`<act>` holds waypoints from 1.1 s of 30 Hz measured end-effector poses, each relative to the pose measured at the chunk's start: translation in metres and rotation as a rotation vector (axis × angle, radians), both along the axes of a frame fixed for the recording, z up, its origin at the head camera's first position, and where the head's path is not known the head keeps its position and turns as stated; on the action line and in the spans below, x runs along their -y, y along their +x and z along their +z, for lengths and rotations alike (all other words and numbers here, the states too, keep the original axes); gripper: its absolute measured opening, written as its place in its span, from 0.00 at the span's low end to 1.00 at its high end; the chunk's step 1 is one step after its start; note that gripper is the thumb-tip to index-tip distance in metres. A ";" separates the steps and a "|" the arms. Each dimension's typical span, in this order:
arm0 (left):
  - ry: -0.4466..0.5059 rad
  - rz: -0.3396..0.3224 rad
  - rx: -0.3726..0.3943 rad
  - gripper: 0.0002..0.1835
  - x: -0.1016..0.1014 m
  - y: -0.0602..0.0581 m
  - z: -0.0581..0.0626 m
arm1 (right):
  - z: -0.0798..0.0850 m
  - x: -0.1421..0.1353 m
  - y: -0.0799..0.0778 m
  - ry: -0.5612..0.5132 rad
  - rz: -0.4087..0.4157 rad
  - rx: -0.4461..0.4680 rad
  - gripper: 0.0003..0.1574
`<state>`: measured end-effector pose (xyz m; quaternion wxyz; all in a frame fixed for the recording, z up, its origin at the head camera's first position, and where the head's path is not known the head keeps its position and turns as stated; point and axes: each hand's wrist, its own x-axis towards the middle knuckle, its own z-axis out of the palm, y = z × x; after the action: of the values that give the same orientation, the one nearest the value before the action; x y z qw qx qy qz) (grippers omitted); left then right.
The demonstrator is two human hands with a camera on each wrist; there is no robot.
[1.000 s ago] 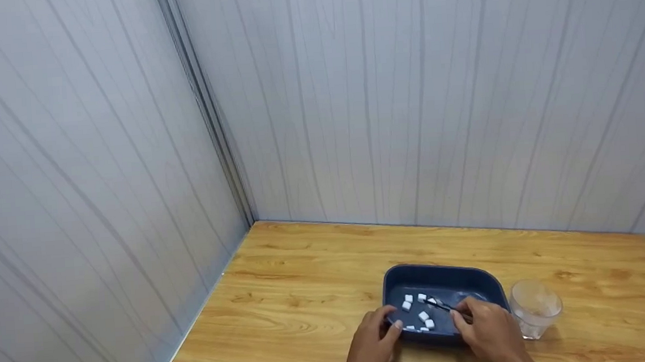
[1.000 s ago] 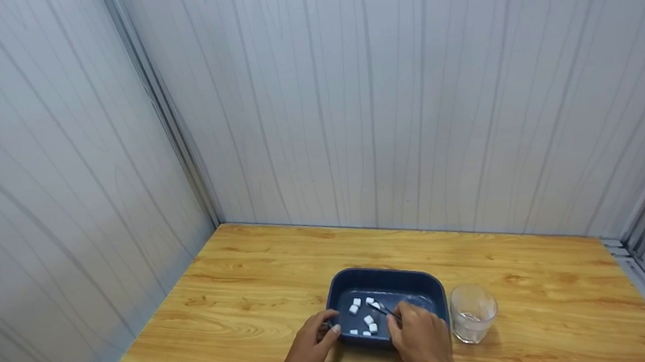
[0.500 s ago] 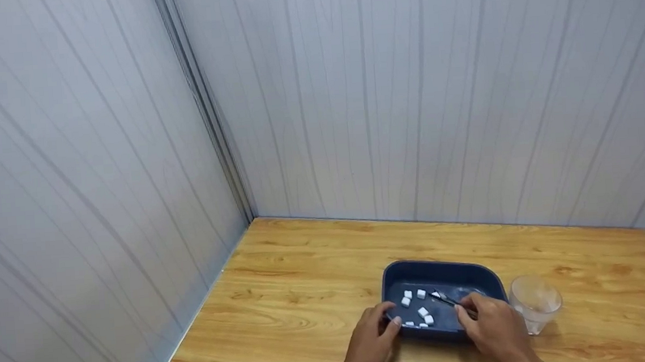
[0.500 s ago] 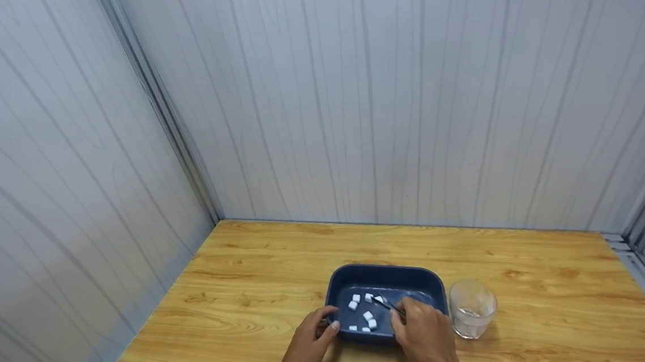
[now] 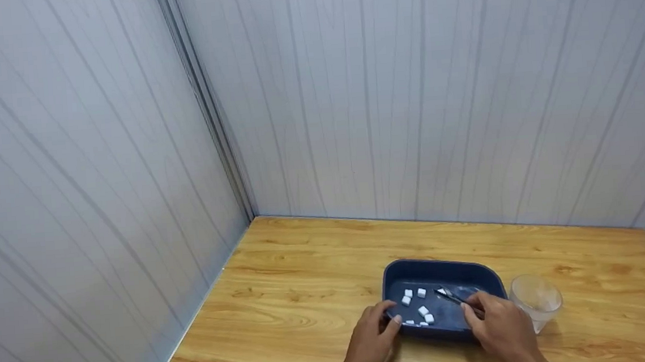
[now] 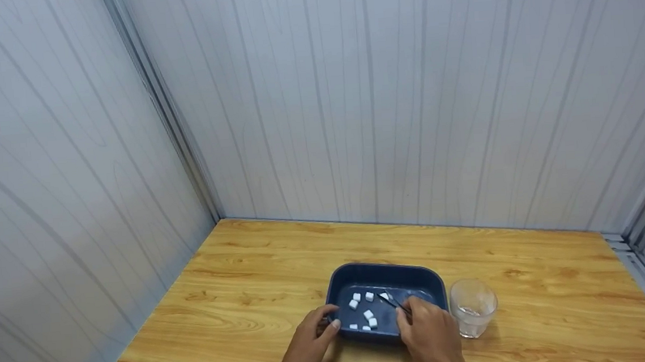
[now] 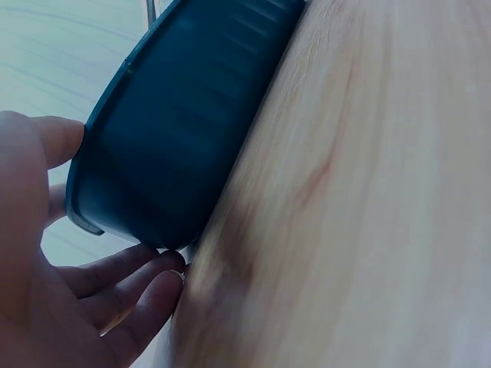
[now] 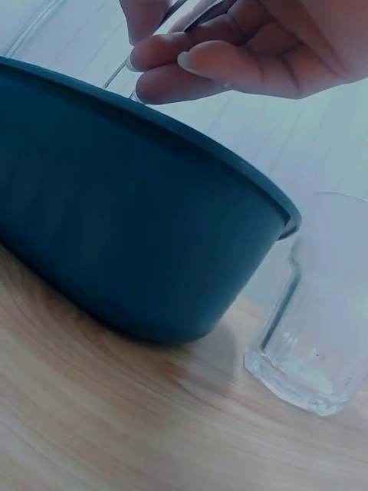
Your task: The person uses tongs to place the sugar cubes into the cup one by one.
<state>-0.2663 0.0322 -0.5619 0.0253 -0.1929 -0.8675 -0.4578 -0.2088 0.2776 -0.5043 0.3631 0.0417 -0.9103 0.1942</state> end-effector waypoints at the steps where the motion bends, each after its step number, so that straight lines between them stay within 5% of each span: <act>1: -0.001 0.000 0.005 0.22 0.000 0.000 0.000 | 0.000 0.000 0.000 0.000 -0.003 0.006 0.08; 18: -0.002 0.008 -0.001 0.22 0.000 0.000 -0.002 | 0.001 -0.009 0.006 0.001 -0.035 0.048 0.07; 33: -0.021 0.021 0.046 0.20 -0.001 -0.001 -0.002 | -0.001 -0.016 0.011 -0.015 -0.044 -0.009 0.08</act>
<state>-0.2677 0.0334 -0.5643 0.0082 -0.1735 -0.8745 -0.4528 -0.1977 0.2940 -0.5053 0.3717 0.0198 -0.9079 0.1930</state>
